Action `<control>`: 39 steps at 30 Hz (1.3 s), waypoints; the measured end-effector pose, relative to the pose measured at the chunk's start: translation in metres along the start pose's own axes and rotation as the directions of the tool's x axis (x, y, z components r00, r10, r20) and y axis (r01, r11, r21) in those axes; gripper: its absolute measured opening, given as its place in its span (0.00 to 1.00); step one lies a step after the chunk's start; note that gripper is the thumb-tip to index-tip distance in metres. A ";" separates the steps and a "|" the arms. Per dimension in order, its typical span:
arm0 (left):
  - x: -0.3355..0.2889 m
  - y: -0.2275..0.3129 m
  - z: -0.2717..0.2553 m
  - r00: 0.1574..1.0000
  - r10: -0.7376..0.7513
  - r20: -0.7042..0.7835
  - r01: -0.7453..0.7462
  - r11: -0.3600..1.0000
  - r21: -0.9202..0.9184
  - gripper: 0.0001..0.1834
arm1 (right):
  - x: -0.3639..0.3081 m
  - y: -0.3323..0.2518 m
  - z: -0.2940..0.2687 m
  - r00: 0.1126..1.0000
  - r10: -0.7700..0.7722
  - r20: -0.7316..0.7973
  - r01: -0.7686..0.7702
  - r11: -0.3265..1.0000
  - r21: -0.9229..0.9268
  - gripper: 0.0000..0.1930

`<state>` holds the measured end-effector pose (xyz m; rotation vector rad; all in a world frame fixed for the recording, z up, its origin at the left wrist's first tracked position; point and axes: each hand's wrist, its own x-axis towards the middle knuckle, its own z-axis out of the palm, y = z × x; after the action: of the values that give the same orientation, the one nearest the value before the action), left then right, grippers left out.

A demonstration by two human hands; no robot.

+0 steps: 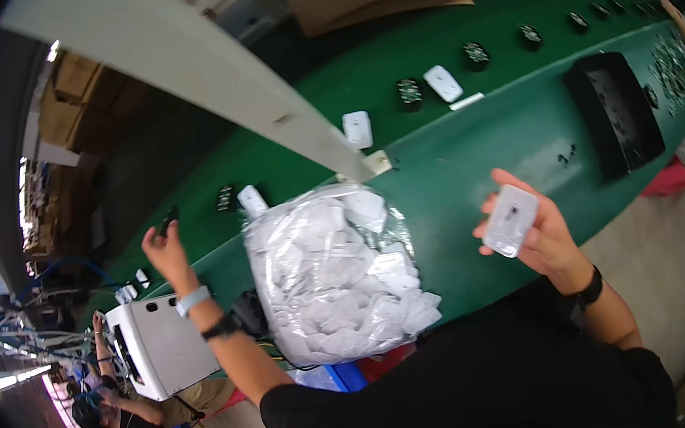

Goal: The person repeatedly picks up small white plastic casings and green circuit boards from a green workbench. They insert the circuit boards into the casings, close the units, and place the assembled items on the table. The process is repeated continuously throughout the clip.

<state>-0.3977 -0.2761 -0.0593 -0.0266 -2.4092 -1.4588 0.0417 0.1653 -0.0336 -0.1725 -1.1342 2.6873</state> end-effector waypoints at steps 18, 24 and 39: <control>-0.350 0.288 0.109 0.345 0.183 0.921 0.457 0.824 -0.335 0.32 | -0.058 -0.019 -0.045 0.984 -0.181 0.002 0.180 0.980 0.089 0.35; -0.382 0.332 0.149 0.229 0.289 0.930 0.047 0.950 -0.307 0.27 | -0.085 -0.025 -0.048 0.946 -0.315 -0.078 0.314 0.949 -0.031 0.31; -0.411 0.340 0.170 0.284 0.213 0.935 0.106 0.962 -0.252 0.27 | -0.096 -0.039 -0.057 0.911 -0.394 -0.123 0.373 0.914 -0.162 0.28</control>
<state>0.0087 0.0949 0.0450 -1.5088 -2.8891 -2.1022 0.1519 0.2075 -0.0431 -0.1551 -1.1634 2.2147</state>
